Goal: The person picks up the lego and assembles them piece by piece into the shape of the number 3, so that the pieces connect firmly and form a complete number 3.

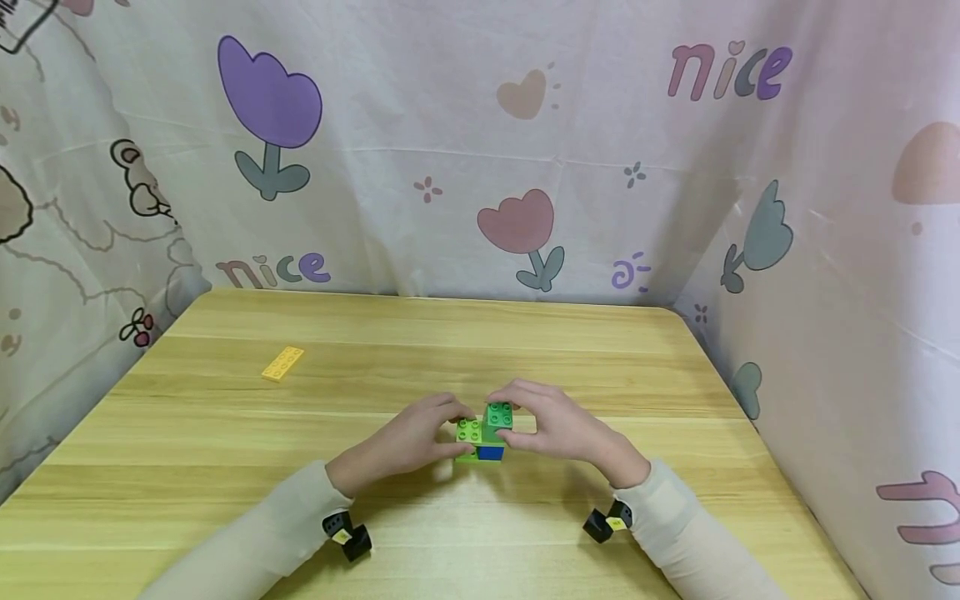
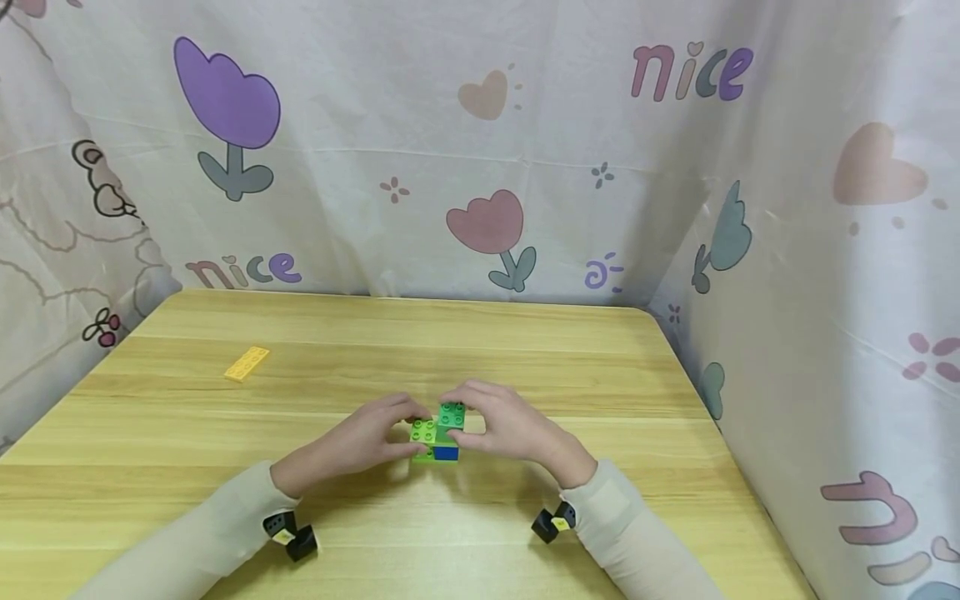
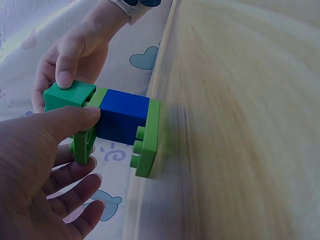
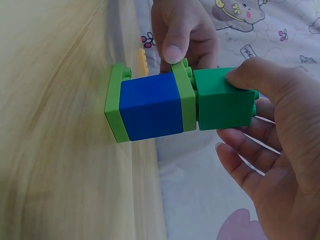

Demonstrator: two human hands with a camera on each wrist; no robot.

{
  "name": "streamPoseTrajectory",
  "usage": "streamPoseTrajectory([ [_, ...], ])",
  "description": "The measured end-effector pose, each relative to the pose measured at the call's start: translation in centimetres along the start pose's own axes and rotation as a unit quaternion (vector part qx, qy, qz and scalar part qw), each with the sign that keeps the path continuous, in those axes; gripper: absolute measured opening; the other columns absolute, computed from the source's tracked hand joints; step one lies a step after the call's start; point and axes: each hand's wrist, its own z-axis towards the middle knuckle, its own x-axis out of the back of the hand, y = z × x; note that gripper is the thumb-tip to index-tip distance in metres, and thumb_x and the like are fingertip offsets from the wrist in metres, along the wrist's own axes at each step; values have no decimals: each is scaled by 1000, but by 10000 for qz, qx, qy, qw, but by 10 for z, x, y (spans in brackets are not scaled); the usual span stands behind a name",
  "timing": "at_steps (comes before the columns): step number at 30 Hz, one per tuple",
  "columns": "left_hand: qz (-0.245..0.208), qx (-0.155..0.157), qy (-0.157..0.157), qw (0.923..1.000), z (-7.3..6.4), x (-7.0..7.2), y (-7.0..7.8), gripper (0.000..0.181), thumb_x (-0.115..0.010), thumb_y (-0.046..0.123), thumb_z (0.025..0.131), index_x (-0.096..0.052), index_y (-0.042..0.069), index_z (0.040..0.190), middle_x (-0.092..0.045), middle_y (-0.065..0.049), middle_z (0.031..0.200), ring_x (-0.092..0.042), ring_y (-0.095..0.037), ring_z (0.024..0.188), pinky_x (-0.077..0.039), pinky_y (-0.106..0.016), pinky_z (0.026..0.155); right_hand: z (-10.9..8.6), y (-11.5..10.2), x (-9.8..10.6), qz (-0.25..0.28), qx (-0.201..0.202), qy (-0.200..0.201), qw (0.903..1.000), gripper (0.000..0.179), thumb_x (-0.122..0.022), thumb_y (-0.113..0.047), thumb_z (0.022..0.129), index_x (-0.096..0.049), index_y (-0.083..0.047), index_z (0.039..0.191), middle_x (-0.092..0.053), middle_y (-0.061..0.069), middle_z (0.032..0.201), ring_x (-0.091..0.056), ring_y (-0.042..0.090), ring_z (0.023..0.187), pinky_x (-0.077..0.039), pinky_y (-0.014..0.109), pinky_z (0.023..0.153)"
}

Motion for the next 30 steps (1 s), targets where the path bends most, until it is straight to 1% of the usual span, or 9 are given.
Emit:
streamPoseTrajectory([
  [3,10,-13,13,10000,0,-1,0,38,-65,41,79,-59,19,110,-54,11,99,-54,-10,92,-44,-27,79,-1,0,1,-16,-22,-5,10000,37,-64,-27,80,-53,-18,115,-53,-13,105,-51,-1,90,-47,24,75],
  [6,33,-9,36,10000,0,-2,-1,38,-64,41,79,-59,20,110,-54,11,100,-53,-9,92,-45,-27,79,-1,-1,2,-14,-88,-37,10000,37,-64,-28,81,-54,-18,115,-54,-12,105,-51,0,91,-47,26,76],
  [11,65,19,42,10000,0,-3,-3,39,-64,42,79,-58,20,110,-53,12,101,-53,-7,93,-44,-27,80,0,-5,5,-7,-286,-146,9995,39,-64,-30,81,-55,-19,117,-54,-13,106,-52,1,91,-47,24,77],
  [18,33,-71,88,9999,0,-4,-4,37,-63,42,79,-58,20,109,-53,12,100,-52,-5,92,-44,-27,80,2,-8,4,-97,-340,-233,9991,40,-62,-32,83,-55,-19,120,-55,-12,106,-53,4,84,-46,22,71],
  [22,50,-85,112,9999,0,-5,-4,37,-64,42,79,-59,20,108,-54,12,100,-51,-5,92,-44,-27,79,2,-9,3,-91,-376,-252,9989,41,-62,-33,82,-56,-20,120,-55,-13,102,-54,7,81,-45,20,69],
  [28,64,-23,87,9999,0,-3,-3,37,-65,42,78,-59,20,108,-54,12,100,-51,-4,92,-44,-27,80,1,-6,0,255,-514,-224,9981,42,-65,-29,81,-55,-19,120,-55,-13,97,-56,14,81,-47,29,69],
  [30,44,-12,74,10000,0,-3,-3,36,-65,41,78,-59,20,107,-54,12,100,-51,-4,92,-44,-27,80,0,-5,-2,351,-557,-219,9976,42,-65,-28,81,-55,-19,120,-55,-13,97,-56,13,81,-48,31,69],
])
